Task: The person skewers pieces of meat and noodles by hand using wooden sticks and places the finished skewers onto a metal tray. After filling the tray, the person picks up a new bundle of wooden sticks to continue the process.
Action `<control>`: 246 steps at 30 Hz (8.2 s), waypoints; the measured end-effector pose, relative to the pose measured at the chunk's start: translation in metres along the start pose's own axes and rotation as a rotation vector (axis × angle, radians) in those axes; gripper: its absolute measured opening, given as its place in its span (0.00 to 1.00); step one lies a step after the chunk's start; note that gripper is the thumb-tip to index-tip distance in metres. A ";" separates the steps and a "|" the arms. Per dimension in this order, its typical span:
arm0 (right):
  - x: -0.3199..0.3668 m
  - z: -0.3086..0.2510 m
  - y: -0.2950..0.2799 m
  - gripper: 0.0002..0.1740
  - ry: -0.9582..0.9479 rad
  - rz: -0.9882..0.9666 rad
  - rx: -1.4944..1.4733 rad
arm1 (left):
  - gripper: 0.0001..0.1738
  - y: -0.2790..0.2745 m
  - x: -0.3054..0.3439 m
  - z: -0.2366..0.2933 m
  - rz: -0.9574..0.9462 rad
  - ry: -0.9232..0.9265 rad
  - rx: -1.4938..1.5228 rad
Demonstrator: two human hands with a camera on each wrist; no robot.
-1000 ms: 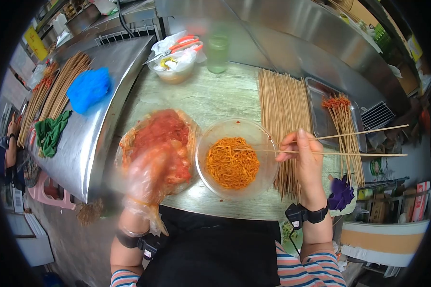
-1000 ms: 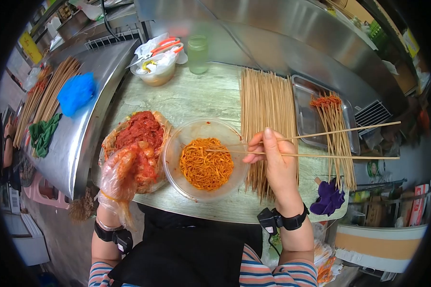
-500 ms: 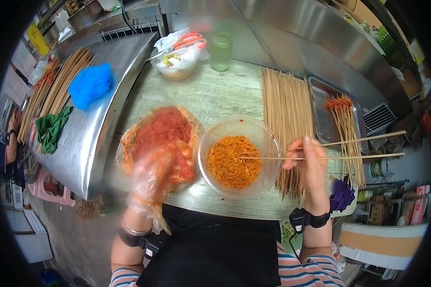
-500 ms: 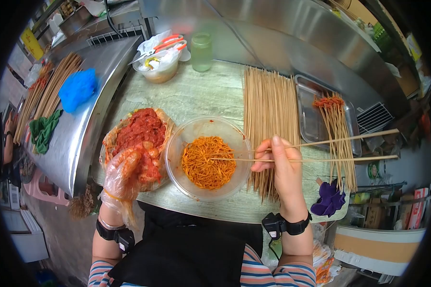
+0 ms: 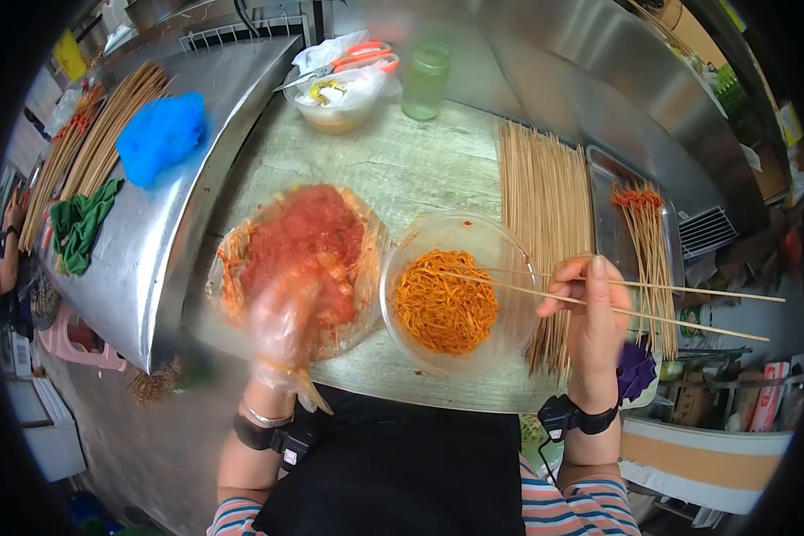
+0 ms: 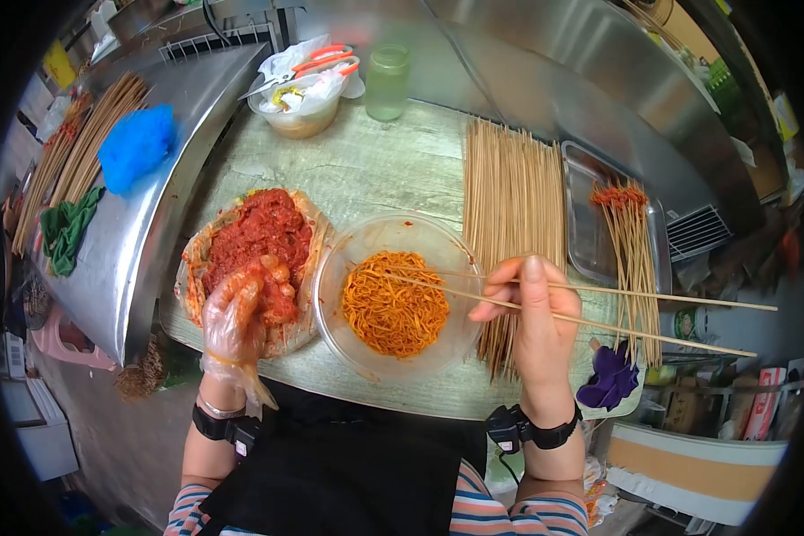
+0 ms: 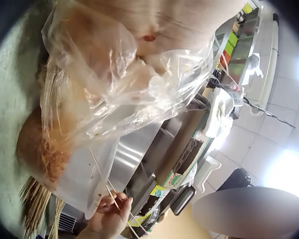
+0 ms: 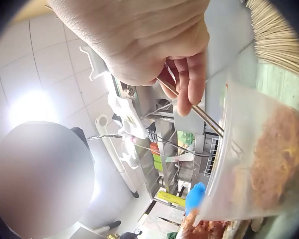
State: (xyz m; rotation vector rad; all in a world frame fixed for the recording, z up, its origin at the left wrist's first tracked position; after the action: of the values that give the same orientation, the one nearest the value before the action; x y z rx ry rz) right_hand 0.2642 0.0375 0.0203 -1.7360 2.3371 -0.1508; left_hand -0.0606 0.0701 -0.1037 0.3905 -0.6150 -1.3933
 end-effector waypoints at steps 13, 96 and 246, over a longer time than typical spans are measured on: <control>-0.013 -0.003 0.030 0.23 0.047 -0.081 0.125 | 0.19 0.010 0.002 0.007 -0.158 0.027 -0.102; 0.030 0.007 0.047 0.24 0.067 -0.314 -0.523 | 0.11 0.087 0.037 0.035 -0.371 -0.149 -0.267; -0.009 0.030 -0.017 0.23 0.082 0.049 -0.241 | 0.15 0.082 0.031 0.033 -0.154 -0.175 -0.040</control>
State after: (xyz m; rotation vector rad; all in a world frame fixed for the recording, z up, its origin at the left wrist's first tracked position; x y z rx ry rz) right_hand 0.2898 0.0432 -0.0040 -1.8074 2.5448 0.0729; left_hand -0.0141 0.0550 -0.0237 0.2904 -0.7106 -1.5961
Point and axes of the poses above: each hand's wrist, its own x-axis away from the middle knuckle, its own y-axis out of the palm, z = x × y, the point moved 7 cm from there along -x, towards the middle knuckle, and after that the axes turned 11 degrees about x, right-handed, at the moved point
